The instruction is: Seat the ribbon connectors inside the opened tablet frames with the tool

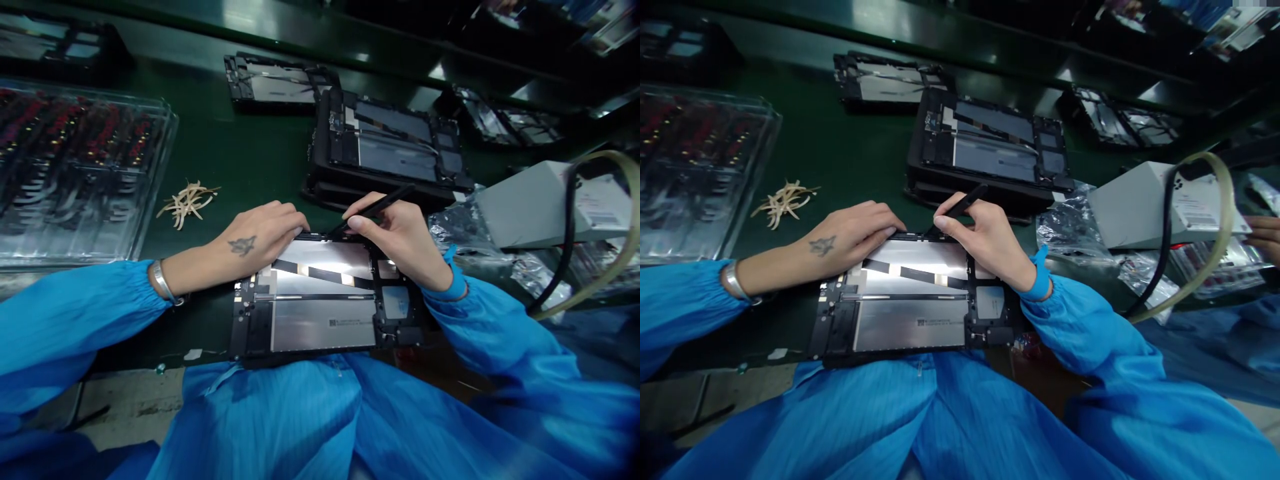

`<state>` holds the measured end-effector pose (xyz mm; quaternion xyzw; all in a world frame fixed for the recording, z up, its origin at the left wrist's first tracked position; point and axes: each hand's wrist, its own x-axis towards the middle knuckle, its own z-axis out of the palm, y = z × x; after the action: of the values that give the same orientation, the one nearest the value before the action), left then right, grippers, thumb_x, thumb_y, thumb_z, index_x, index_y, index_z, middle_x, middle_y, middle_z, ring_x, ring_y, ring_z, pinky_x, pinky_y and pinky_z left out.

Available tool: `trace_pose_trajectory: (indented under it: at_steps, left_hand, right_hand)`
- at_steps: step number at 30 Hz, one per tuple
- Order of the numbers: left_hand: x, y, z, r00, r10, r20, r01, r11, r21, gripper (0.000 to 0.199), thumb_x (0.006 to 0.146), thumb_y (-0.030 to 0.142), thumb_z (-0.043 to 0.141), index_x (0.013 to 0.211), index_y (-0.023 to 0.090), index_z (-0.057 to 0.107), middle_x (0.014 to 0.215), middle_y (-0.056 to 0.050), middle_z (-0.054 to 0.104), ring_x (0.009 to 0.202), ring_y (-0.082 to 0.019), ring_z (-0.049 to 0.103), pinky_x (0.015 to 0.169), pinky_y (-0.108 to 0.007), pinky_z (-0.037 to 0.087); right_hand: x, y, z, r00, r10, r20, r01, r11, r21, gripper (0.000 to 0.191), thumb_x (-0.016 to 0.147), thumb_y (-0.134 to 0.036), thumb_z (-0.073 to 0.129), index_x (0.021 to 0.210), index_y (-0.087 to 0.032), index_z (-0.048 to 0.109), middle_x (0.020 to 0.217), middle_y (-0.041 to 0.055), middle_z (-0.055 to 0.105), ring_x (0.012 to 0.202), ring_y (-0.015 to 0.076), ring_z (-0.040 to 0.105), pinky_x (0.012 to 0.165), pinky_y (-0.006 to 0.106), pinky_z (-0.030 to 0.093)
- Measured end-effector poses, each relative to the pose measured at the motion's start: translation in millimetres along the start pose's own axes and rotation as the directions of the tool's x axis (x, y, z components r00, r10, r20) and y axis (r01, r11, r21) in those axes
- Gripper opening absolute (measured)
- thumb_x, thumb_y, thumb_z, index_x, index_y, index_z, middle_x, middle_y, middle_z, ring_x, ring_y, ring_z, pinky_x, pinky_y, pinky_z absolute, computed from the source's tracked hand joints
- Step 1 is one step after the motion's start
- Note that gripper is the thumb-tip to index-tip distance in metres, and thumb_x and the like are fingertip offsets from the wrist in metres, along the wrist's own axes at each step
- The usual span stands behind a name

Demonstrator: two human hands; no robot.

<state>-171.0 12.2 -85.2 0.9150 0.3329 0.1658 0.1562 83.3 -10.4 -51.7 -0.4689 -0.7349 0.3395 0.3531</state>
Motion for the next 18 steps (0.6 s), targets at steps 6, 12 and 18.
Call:
trace_pose_trajectory:
  at_steps: [6, 12, 18]
  left_hand:
    - [0, 0, -1.5, 1.000, -0.002, 0.020, 0.002, 1.000, -0.004, 0.033, 0.103, 0.025, 0.033, 0.115, 0.016, 0.063, 0.104, -0.008, 0.064, 0.096, -0.023, 0.060, 0.081, -0.036, 0.048]
    - [-2, 4, -0.2, 1.000, -0.003, 0.001, 0.003, 1.000, 0.008, 0.031, 0.105, 0.024, 0.035, 0.116, 0.017, 0.063, 0.108, -0.009, 0.066, 0.099, -0.023, 0.060, 0.086, -0.035, 0.048]
    - [-9, -9, -34.9, 0.998, -0.027, 0.064, 0.007, 0.956, 0.292, 0.037, 0.109, 0.033, 0.031, 0.119, 0.016, 0.062, 0.111, -0.009, 0.065, 0.100, -0.022, 0.059, 0.089, -0.033, 0.045]
  right_hand:
    - [0, 0, -1, 1.000, 0.013, -0.018, -0.013, 1.000, -0.006, 0.024, 0.091, -0.044, 0.070, 0.088, -0.020, 0.070, 0.087, 0.0010, 0.068, 0.077, 0.0149, 0.070, 0.066, 0.025, 0.055]
    - [-4, -1, 2, 0.994, 0.077, -0.071, -0.078, 0.997, -0.001, 0.021, 0.091, -0.043, 0.069, 0.089, -0.021, 0.071, 0.088, 0.0013, 0.070, 0.078, 0.0164, 0.072, 0.071, 0.028, 0.057]
    - [-8, 17, 1, 0.949, 0.191, -0.252, -0.187, 0.982, 0.040, 0.024, 0.086, -0.051, 0.070, 0.090, -0.028, 0.076, 0.084, 0.0044, 0.076, 0.077, 0.0254, 0.076, 0.075, 0.040, 0.063]
